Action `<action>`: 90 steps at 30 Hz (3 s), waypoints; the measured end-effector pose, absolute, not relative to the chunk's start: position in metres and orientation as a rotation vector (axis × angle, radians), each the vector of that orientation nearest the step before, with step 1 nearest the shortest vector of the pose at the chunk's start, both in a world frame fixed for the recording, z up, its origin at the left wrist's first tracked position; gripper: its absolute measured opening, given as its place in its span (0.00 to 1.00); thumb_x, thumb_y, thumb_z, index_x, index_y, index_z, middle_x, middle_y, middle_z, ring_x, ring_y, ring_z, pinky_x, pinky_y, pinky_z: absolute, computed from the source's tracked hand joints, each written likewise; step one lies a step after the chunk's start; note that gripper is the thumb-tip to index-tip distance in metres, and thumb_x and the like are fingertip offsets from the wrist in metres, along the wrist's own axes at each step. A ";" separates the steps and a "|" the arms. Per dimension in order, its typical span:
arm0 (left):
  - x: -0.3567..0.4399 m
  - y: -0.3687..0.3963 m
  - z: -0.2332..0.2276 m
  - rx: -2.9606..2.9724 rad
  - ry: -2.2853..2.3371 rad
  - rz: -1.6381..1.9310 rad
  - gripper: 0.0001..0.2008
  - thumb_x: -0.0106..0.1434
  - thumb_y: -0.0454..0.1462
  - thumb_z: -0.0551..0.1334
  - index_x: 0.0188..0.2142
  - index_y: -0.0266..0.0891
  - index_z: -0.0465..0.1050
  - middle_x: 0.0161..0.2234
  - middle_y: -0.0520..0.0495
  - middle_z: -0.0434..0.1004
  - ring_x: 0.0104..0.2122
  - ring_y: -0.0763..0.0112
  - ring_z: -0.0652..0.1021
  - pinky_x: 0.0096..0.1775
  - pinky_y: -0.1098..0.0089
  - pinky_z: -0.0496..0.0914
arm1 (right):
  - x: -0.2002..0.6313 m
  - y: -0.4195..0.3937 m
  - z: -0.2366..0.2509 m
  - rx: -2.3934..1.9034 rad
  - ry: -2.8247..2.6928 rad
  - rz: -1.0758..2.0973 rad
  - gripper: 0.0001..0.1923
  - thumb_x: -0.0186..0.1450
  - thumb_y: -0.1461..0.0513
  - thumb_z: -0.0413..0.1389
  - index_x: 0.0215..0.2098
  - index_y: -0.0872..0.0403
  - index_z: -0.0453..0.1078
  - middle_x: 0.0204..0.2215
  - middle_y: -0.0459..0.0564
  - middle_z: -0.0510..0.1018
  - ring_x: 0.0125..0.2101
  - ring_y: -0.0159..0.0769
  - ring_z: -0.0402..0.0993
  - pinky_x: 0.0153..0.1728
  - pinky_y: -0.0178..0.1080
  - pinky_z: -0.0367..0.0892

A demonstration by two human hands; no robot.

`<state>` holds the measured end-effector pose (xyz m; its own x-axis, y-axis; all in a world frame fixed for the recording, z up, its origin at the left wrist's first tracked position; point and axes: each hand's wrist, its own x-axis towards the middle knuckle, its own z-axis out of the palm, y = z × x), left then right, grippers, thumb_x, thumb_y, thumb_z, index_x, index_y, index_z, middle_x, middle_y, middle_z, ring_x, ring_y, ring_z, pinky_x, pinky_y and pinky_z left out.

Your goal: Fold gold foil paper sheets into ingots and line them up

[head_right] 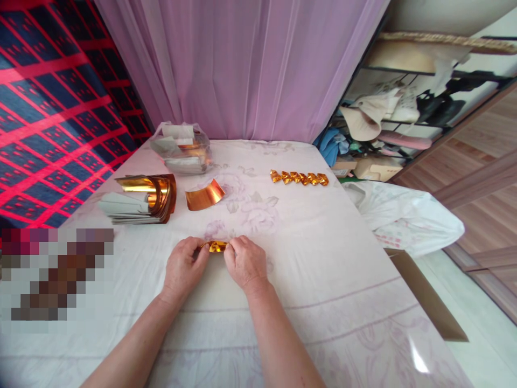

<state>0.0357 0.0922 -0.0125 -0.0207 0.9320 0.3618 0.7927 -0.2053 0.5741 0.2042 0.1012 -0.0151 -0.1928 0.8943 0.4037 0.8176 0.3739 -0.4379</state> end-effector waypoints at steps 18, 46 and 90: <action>0.036 0.092 -0.005 2.109 1.776 0.942 0.10 0.61 0.35 0.55 0.24 0.41 0.69 0.23 0.49 0.73 0.28 0.64 0.73 0.33 0.65 0.63 | 0.205 0.101 -0.013 -1.388 -1.994 0.128 0.15 0.65 0.65 0.46 0.21 0.51 0.63 0.22 0.45 0.72 0.25 0.31 0.67 0.29 0.35 0.54; 0.037 0.091 0.002 2.139 1.521 0.969 0.13 0.64 0.35 0.51 0.25 0.41 0.69 0.23 0.50 0.71 0.26 0.68 0.72 0.33 0.67 0.64 | 0.207 0.101 -0.015 -1.420 -1.942 0.246 0.15 0.67 0.63 0.45 0.23 0.51 0.65 0.23 0.46 0.73 0.26 0.33 0.68 0.30 0.34 0.56; 0.035 0.090 0.004 1.853 1.416 1.048 0.14 0.65 0.39 0.51 0.23 0.41 0.64 0.25 0.50 0.69 0.29 0.69 0.72 0.34 0.69 0.67 | 0.206 0.098 -0.006 -1.293 -1.905 0.419 0.15 0.67 0.63 0.44 0.21 0.50 0.59 0.21 0.44 0.68 0.24 0.31 0.65 0.28 0.33 0.58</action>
<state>0.0353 0.0901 0.0044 0.1294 0.9623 0.2393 0.5100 -0.2715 0.8162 0.2055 0.0984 -0.0057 -0.1785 0.8913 0.4168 0.6339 0.4281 -0.6441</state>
